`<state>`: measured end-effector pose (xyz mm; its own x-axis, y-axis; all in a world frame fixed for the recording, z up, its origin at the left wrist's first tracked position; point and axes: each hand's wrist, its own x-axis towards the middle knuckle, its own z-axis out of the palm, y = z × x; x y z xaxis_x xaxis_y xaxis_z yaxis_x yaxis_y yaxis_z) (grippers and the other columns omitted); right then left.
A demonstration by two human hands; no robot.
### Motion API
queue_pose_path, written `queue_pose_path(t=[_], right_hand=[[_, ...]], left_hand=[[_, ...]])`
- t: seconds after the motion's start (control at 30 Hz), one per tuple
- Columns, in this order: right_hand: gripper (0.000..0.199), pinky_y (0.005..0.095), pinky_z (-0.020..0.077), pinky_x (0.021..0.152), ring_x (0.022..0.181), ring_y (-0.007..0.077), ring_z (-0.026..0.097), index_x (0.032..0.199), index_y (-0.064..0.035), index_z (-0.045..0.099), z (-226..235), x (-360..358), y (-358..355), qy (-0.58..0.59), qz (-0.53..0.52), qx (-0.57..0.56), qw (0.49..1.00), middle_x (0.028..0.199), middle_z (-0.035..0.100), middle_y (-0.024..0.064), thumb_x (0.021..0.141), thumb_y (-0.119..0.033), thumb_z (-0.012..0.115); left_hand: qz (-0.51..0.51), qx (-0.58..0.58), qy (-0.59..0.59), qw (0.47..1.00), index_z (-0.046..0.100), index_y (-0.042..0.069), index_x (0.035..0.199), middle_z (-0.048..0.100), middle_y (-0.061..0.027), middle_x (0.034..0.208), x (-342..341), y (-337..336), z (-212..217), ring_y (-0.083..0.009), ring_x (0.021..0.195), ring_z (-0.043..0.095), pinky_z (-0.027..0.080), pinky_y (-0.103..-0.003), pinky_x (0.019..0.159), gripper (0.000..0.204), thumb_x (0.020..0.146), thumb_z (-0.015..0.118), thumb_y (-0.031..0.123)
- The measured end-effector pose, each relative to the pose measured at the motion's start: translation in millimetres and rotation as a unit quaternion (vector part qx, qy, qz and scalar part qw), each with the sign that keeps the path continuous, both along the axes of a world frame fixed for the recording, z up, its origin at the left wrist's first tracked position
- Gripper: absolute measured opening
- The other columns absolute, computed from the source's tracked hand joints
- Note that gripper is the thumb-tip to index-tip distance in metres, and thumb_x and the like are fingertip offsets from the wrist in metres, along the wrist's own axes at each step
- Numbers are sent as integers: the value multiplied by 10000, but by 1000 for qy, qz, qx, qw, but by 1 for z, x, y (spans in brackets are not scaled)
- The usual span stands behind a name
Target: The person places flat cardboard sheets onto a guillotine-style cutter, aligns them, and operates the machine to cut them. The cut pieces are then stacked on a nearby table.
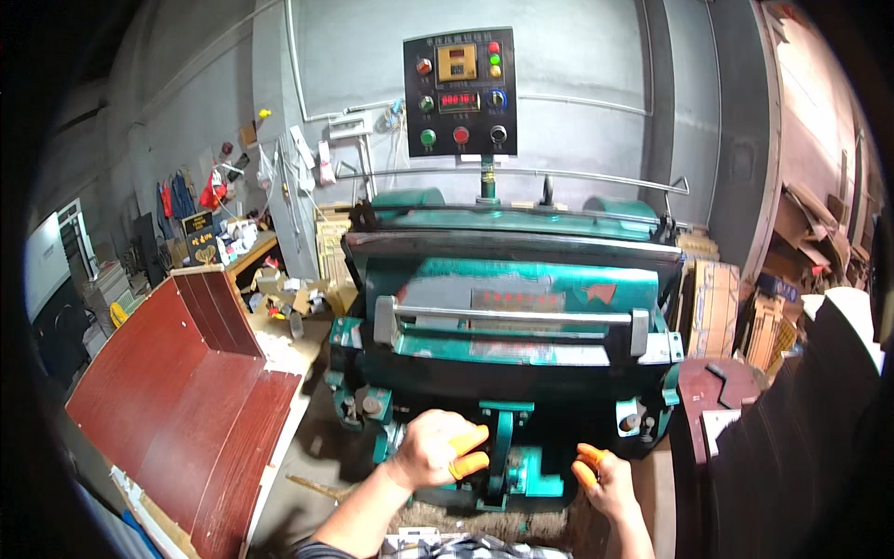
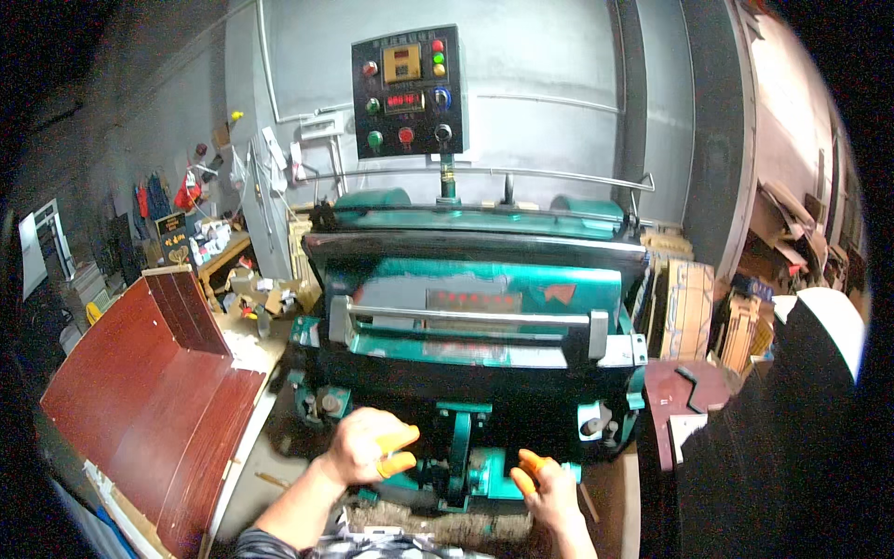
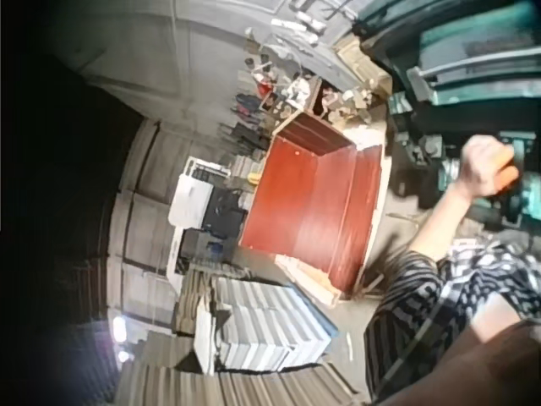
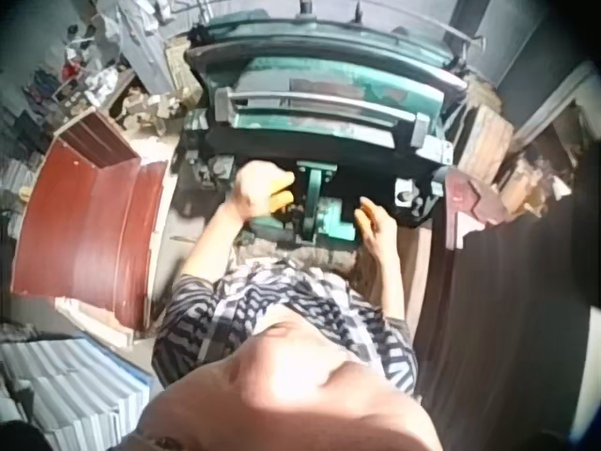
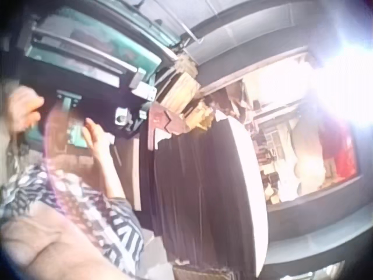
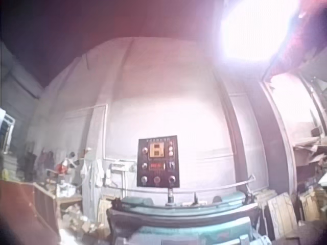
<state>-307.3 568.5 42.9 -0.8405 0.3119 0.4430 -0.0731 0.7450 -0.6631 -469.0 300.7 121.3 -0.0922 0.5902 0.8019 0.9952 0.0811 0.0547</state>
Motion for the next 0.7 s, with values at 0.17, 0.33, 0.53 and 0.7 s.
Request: queue_pose_path(t=[0.17, 0.33, 0.53, 0.7], right_hand=[[330, 335, 528, 682, 768, 270, 671, 1110, -37, 654, 9, 23, -19, 42, 8, -11, 999, 863, 687, 121, 810, -149, 731], [316, 289, 532, 686, 754, 234, 679, 1100, -10, 654, 31, 53, -55, 118, -16, 10, 993, 893, 698, 123, 797, -69, 725], [317, 304, 547, 759, 864, 218, 680, 1163, 27, 611, 44, 78, -84, 268, -8, -7, 963, 1008, 676, 152, 875, -101, 648], [296, 349, 524, 849, 977, 276, 658, 1119, 40, 630, 49, 65, -102, 203, -65, 72, 974, 1087, 647, 186, 857, -93, 668]], left_hand=[[50, 78, -10, 996, 661, -14, 1024, 655, -139, 998, 3, -42, 23, -333, 894, 634, 496, -416, 820, 503, 800, 709, 434], [89, 120, 41, 988, 648, -15, 1100, 625, -170, 1157, 15, -75, 44, -354, 1106, 575, 431, -448, 960, 511, 846, 667, 428], [159, 133, 59, 976, 634, -28, 1111, 600, -168, 1222, 6, -107, 48, -404, 1228, 501, 324, -520, 1067, 353, 949, 522, 265], [230, 16, -90, 969, 582, -32, 1203, 556, -178, 1295, -47, -113, -18, -400, 1294, 425, 297, -485, 1099, 380, 898, 597, 194]])
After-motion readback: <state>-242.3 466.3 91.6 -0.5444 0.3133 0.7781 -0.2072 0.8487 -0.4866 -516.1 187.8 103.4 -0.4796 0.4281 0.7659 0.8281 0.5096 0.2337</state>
